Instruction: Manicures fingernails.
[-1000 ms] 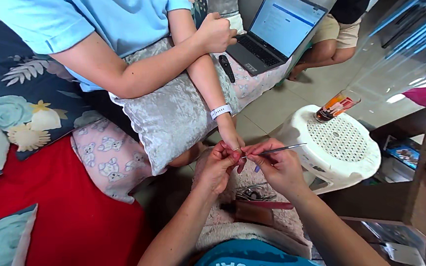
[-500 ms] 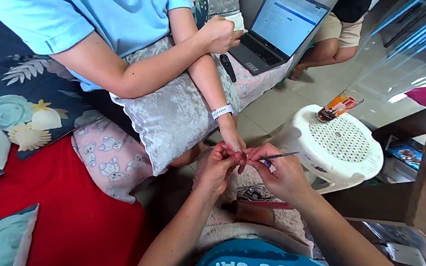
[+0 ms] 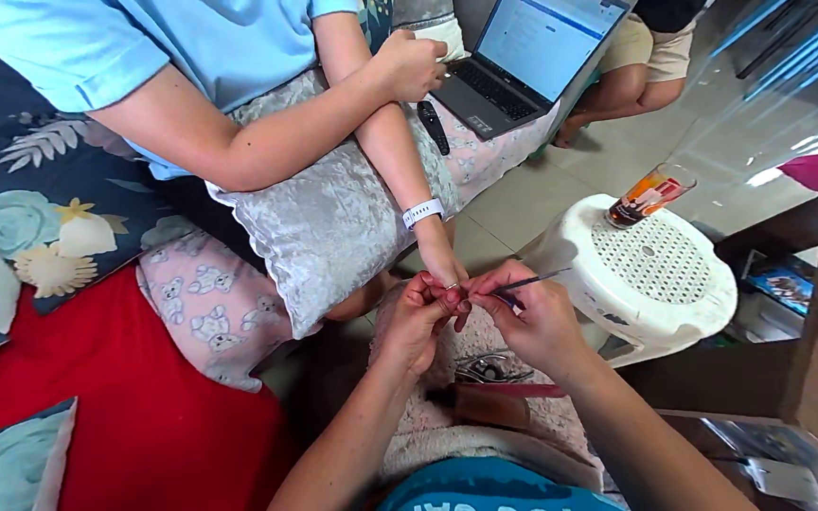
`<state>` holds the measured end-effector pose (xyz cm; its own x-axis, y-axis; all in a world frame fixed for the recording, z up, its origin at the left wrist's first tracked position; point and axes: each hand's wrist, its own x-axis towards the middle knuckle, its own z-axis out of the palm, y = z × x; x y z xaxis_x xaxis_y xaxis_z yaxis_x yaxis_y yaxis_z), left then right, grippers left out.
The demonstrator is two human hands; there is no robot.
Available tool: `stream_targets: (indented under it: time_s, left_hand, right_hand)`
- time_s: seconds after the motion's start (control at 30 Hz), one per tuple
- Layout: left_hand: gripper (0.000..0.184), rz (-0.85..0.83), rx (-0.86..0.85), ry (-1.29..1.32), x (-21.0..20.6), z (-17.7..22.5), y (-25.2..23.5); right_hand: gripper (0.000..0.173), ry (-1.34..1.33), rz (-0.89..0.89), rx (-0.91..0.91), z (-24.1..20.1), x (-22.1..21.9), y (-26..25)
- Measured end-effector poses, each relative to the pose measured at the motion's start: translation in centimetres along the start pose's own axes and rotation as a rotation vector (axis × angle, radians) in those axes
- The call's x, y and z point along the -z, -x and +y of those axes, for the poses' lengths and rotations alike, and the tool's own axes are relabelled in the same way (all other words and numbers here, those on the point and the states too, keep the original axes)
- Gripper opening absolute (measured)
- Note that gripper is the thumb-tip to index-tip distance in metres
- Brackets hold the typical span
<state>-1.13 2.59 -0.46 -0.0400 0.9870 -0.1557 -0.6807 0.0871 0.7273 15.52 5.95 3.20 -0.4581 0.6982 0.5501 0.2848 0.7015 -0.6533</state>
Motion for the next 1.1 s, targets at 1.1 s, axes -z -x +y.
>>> stream_targets:
  time_s: [1.1]
  left_hand:
    - [0.019,-0.061,-0.006,0.052,0.1,-0.3,0.6]
  right_hand:
    - [0.01,-0.7,0.258,-0.169,1.1,-1.6,2.5]
